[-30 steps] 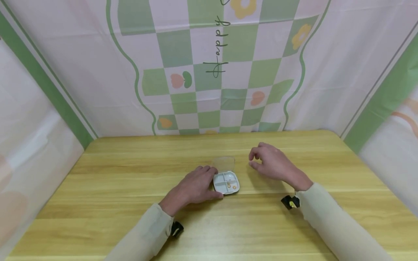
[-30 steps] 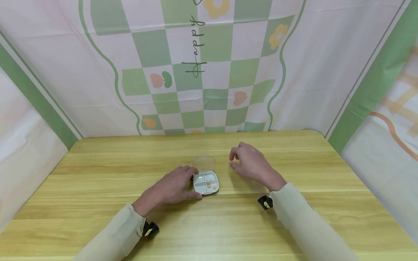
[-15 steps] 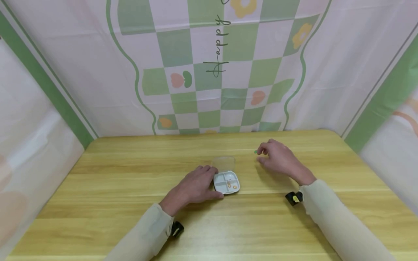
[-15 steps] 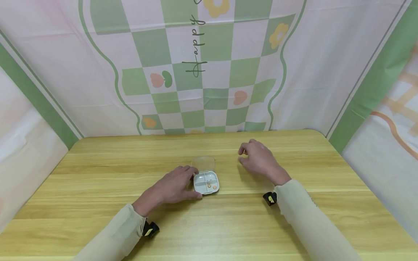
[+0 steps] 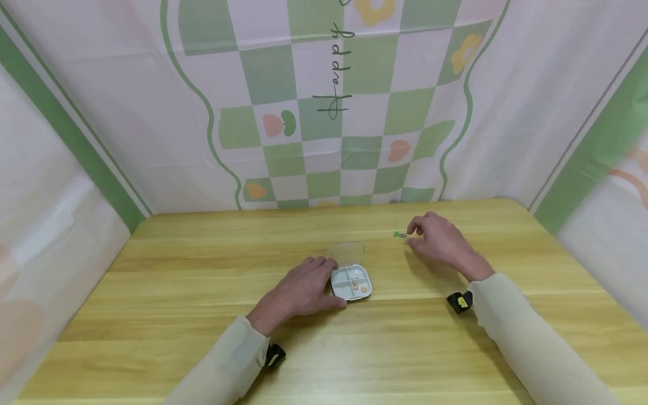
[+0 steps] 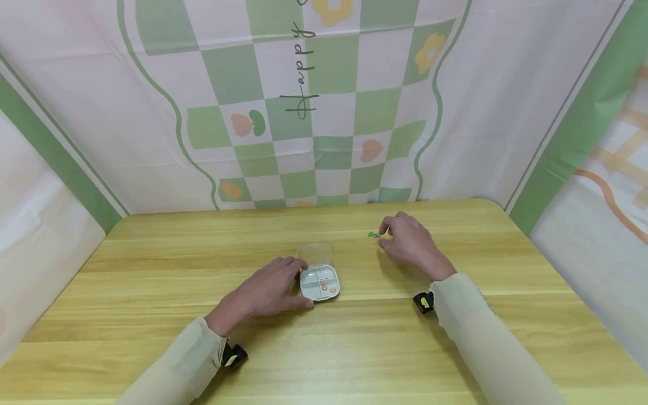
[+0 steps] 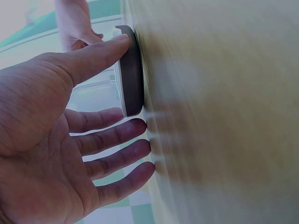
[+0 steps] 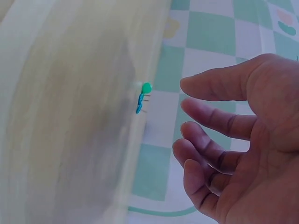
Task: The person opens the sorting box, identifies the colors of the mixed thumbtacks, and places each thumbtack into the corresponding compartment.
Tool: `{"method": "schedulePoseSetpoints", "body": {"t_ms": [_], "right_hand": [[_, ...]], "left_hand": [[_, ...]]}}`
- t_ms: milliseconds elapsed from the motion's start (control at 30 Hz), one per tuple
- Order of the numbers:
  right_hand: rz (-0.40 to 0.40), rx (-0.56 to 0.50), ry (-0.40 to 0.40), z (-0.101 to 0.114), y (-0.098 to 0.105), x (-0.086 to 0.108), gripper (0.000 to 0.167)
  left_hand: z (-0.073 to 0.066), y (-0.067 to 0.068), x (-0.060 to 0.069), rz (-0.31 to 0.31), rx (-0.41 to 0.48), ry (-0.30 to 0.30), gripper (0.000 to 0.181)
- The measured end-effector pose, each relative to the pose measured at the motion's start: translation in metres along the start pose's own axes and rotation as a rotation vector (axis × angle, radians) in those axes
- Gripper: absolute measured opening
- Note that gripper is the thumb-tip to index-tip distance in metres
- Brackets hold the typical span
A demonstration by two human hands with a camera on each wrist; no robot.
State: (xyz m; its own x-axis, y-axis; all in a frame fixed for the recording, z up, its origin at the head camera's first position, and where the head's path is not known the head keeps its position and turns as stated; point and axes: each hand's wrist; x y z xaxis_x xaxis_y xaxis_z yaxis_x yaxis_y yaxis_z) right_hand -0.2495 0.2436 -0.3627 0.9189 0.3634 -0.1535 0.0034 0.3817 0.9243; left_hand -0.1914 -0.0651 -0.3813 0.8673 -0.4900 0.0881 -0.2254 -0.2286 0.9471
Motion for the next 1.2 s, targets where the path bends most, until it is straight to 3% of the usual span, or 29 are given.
{"method": "schedulePoseSetpoints", "body": {"t_ms": [833,1200], "right_hand": [[0.125,0.084,-0.027,-0.018,0.001,-0.028,0.024],[0.136,0.129,0.026,-0.017,-0.005,-0.035,0.014]], "left_hand": [[0.001,0.001,0.001,0.002,-0.002,-0.003,0.074],[0.001,0.001,0.000,0.006,-0.009,-0.002,0.074]]}}
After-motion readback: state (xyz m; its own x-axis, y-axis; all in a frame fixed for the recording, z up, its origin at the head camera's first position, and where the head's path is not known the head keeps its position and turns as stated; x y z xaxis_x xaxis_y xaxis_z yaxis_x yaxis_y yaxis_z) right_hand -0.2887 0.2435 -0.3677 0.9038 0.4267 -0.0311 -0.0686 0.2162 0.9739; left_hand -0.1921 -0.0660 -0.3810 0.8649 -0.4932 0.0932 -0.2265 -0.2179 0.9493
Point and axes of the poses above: each hand's wrist, its own x-axis away from the middle knuckle, its own y-axis out of the back of the hand, z = x × y, and after that the axes turned 5 degrees about y, right-handed
